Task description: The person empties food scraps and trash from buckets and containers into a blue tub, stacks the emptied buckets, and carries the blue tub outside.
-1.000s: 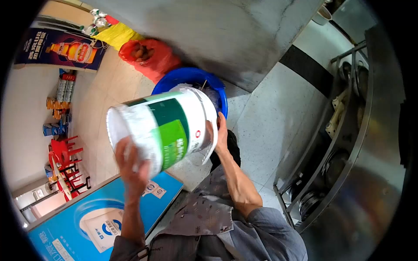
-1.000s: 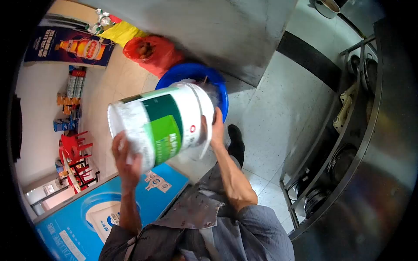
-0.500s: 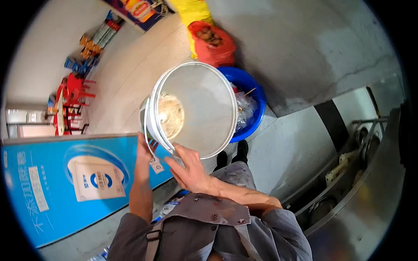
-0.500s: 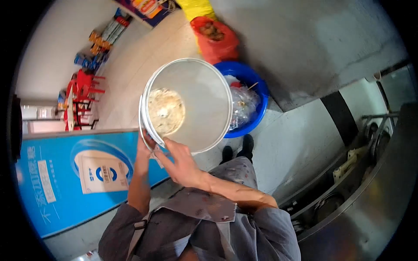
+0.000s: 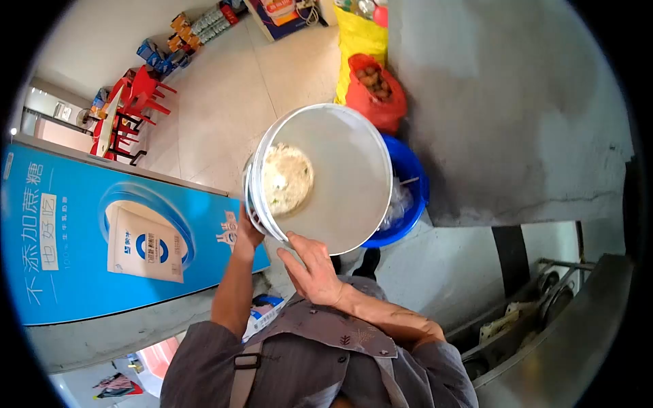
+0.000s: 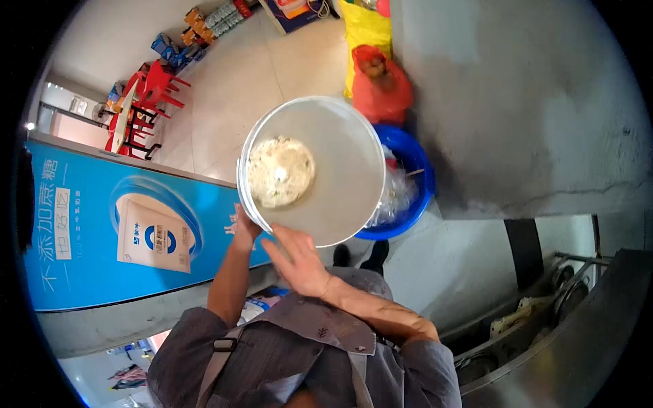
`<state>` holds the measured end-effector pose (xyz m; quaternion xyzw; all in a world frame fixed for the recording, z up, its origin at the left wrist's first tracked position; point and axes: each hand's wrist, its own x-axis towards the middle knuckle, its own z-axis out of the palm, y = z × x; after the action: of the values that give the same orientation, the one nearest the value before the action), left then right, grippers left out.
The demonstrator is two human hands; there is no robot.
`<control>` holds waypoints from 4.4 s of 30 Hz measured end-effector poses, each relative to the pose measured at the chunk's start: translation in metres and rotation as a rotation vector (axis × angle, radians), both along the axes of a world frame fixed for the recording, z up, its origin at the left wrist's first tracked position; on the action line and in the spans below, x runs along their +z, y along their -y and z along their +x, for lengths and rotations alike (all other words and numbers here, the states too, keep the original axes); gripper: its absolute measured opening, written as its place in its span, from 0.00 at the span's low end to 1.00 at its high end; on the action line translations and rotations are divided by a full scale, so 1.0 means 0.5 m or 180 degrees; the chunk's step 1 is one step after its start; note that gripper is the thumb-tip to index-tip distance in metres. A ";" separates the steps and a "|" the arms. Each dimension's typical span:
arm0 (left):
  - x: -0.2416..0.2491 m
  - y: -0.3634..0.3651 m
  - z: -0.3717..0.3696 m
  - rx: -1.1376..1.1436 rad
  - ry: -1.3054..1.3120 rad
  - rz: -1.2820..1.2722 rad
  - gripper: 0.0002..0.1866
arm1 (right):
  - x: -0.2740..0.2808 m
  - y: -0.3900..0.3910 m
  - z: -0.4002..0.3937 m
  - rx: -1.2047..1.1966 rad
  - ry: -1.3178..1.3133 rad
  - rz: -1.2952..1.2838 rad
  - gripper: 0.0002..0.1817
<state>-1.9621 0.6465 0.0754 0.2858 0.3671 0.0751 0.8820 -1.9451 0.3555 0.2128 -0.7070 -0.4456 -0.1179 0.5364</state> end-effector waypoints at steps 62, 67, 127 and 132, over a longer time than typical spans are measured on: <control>-0.324 -1.238 0.597 0.1821 -0.2657 0.0051 0.24 | -0.353 -1.229 1.696 -0.1875 -0.2502 -0.0800 0.12; -0.376 -1.434 0.890 0.0515 -0.2470 0.0626 0.18 | -0.404 -1.260 1.908 -0.2456 -0.2148 -0.0925 0.11; -0.124 -1.201 1.974 0.0887 -0.3295 0.1039 0.22 | -0.932 -1.913 2.890 0.1362 -0.2320 -0.4361 0.02; -0.130 -1.121 1.831 0.1338 -0.3217 0.1067 0.23 | -0.863 -2.024 2.679 0.1710 -0.1401 -0.4095 0.06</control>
<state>-1.0467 1.2072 0.0104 0.3431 0.7753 0.1600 0.5055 -0.6059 1.3674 -0.2188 -0.7559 -0.4666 0.4477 0.1025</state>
